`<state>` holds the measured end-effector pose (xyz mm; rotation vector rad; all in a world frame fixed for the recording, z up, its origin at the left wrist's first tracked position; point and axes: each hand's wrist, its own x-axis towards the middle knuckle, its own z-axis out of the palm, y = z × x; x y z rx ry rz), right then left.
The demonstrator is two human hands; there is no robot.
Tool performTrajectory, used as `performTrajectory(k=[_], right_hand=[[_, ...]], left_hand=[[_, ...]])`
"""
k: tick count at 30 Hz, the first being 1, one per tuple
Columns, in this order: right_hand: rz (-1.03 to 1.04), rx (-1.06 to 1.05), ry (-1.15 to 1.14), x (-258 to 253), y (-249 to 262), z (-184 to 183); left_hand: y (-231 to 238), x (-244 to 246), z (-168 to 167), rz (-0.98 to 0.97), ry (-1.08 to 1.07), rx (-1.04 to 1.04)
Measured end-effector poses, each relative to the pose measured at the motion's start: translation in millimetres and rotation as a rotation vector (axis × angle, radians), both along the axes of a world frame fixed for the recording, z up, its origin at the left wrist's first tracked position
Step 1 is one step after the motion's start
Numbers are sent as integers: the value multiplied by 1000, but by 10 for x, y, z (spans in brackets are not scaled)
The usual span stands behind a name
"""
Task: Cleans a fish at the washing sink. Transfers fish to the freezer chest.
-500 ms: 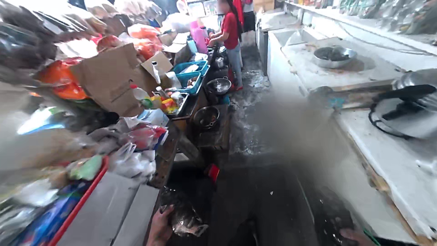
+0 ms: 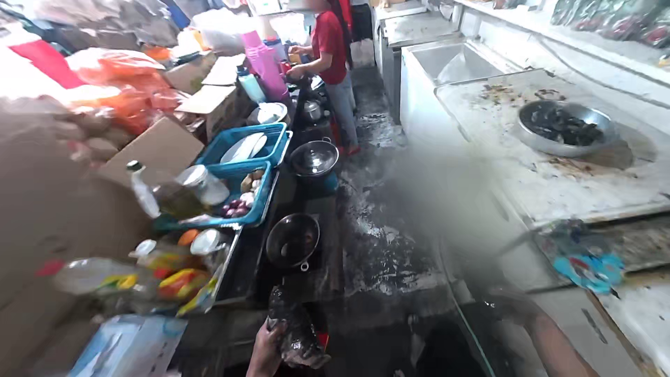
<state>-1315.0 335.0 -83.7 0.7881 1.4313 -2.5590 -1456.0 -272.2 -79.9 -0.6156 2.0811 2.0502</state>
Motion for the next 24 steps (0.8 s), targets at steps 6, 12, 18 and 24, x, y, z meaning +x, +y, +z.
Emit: performTrajectory(k=[6,12,18,24], right_hand=[[50,-35,56,-2212,742,149],[86,-24,57,-4369,1564,376],[81,25,64,-6423,2272,467],[-1,33,44,-8181,2806,712]], left_hand=[[696,-1799,30,-10,-37,-117],[1383,-3542,265,-22,-92,-206],[2358,-5757,299,-90,-35,-136],[3682,-8302,535,-189,-9,-8]])
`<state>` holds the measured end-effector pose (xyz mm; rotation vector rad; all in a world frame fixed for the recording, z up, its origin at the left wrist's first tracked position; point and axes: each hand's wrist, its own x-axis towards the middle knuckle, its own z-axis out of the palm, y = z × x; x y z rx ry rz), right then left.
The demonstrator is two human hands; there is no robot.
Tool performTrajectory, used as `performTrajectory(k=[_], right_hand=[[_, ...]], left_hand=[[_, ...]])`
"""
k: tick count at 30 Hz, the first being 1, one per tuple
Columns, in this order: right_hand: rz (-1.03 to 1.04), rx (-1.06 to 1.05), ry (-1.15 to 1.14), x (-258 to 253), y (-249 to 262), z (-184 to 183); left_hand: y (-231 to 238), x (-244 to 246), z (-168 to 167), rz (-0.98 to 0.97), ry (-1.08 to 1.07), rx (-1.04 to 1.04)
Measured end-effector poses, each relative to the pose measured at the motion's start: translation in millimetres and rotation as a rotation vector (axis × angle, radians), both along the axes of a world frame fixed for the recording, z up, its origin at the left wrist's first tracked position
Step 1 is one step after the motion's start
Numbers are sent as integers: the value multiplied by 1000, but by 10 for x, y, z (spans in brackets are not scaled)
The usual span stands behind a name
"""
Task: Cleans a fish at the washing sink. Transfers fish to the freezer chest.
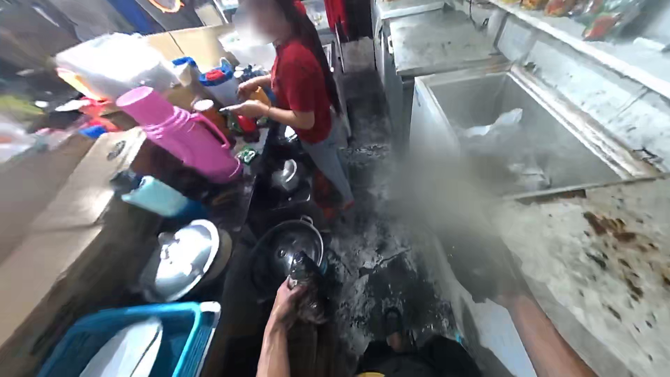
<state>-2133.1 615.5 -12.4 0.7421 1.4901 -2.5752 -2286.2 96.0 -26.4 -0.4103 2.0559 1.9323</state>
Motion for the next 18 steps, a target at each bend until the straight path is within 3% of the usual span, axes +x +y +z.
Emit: performTrajectory(k=[9,18], right_hand=[[-64,53,-35,-2726,1111,150],[9,-8,43,-5708,1981,268]], left_hand=[[2402,-3626,98,-204,101,86],[4195,-6350,325,-135,57,157]])
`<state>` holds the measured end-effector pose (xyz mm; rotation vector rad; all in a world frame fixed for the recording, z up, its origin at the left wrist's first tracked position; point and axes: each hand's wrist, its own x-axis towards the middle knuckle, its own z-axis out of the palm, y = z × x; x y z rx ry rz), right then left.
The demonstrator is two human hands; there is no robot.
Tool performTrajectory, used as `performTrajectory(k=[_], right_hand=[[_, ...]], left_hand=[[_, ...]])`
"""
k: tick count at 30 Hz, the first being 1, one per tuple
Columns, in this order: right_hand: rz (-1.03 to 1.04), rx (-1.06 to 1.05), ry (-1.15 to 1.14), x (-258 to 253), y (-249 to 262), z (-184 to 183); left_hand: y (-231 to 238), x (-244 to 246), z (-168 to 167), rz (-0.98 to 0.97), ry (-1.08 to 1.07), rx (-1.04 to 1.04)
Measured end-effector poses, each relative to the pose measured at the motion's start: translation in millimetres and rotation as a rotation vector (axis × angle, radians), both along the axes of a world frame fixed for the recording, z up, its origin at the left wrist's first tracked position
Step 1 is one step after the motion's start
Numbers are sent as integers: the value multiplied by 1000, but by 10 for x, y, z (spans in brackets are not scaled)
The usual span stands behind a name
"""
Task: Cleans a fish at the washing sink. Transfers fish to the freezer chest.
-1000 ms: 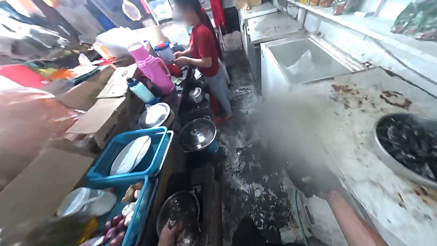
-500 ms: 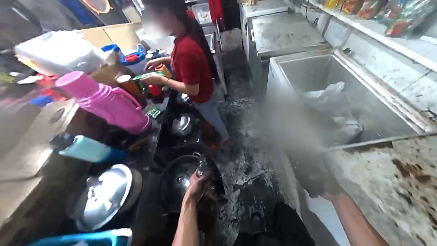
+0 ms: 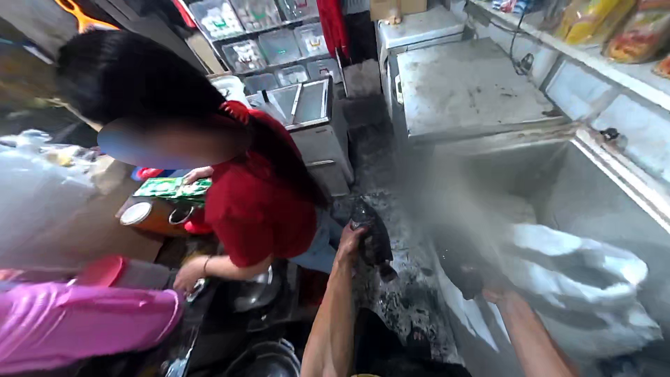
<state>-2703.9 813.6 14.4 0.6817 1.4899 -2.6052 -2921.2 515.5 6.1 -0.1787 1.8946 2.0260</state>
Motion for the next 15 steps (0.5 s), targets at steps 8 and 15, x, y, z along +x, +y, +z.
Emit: performTrajectory(k=[8,15], right_hand=[[23,-63,22,-2854,359,135],[14,-39,14,-5250,513,504]], left_hand=[[731,-2575,-106,65,0,91],[1053,-4732,136,166,-17,195]])
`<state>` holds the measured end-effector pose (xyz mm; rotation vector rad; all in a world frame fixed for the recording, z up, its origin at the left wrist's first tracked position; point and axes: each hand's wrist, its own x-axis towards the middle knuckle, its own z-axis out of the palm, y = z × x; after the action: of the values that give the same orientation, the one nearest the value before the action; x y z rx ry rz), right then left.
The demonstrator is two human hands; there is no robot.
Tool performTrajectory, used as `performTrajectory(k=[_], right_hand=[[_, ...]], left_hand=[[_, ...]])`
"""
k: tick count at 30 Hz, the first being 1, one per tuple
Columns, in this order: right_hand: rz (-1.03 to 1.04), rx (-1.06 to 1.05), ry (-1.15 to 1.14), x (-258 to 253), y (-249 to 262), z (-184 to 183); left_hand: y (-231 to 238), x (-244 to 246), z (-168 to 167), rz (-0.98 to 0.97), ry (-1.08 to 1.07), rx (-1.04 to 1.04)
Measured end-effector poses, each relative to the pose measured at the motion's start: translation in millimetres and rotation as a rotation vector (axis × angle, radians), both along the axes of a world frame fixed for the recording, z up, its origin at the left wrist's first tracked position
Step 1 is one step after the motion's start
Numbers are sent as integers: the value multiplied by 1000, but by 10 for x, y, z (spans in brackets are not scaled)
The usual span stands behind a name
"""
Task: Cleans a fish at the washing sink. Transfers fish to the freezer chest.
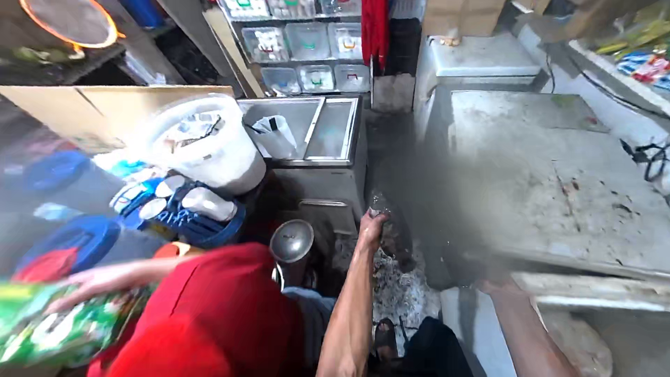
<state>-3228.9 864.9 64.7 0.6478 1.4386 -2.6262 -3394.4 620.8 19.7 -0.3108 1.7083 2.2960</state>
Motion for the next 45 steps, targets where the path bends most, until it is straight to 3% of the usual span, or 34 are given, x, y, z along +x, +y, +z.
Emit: performTrajectory(k=[13,21,26,33,37,42,45], right_hand=[[74,40,-34,-4199,920,60],[109,113,-52,-6512,1549,-99],[363,42,85,-8034,2145,-30],[156,261,42,-10145,2552,108],[218,243,-9,-11410,2559,-15],[334,136,-22,-12977,2208,-143],[453,137,-26,-13927,1989,-282]], left_hand=[[397,-3863,491,250,65,67],[622,-6075,155,291,6,32],[681,-7312,229,370,-39,139],[581,-8971,187,582,57,226],[371,-9519,147,770,135,222],[66,-9933,286,1062,228,190],[-132,-10149,175,1214,223,189]])
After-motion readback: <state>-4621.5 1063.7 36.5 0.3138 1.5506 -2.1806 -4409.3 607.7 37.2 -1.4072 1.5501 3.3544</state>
